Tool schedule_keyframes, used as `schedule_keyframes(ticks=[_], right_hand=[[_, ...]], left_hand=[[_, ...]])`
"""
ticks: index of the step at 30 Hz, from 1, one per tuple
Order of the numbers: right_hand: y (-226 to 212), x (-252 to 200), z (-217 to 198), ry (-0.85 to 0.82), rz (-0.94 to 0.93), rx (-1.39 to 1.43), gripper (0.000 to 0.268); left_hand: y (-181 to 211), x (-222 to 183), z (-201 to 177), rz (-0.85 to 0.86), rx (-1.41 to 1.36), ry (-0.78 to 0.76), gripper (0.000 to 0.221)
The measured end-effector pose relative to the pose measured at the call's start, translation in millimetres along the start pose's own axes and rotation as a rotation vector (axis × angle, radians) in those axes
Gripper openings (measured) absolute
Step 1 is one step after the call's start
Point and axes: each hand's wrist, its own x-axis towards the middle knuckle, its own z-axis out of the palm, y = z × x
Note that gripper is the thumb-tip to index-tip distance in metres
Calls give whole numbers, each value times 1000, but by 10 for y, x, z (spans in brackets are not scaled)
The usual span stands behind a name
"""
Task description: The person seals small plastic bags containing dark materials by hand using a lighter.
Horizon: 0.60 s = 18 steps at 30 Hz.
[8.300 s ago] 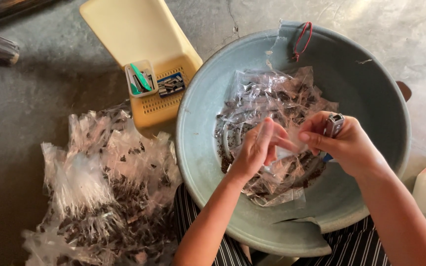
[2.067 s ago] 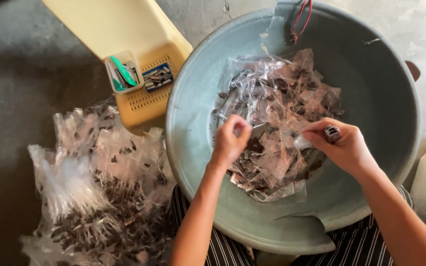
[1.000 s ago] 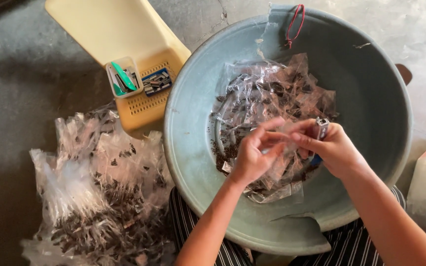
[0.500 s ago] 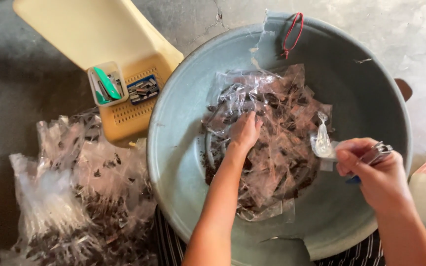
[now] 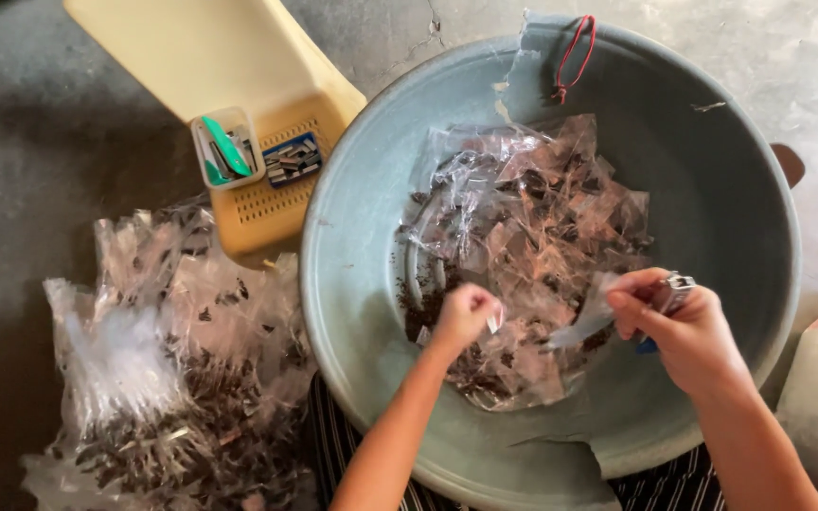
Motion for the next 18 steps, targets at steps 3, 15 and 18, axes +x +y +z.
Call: schedule_keyframes(ticks=[3,15,18], right_hand=[[2,-18,166,-56,17,21,8],[-344,-1,688,-102,199,346,44],[-126,84,589,-59,160,297,35]], left_hand=[[551,-248,-254,29,-708,-67,28],[1226,-883,-251,610,-342,-42,85],[1296,-961,-273,663,-260,-16,91]])
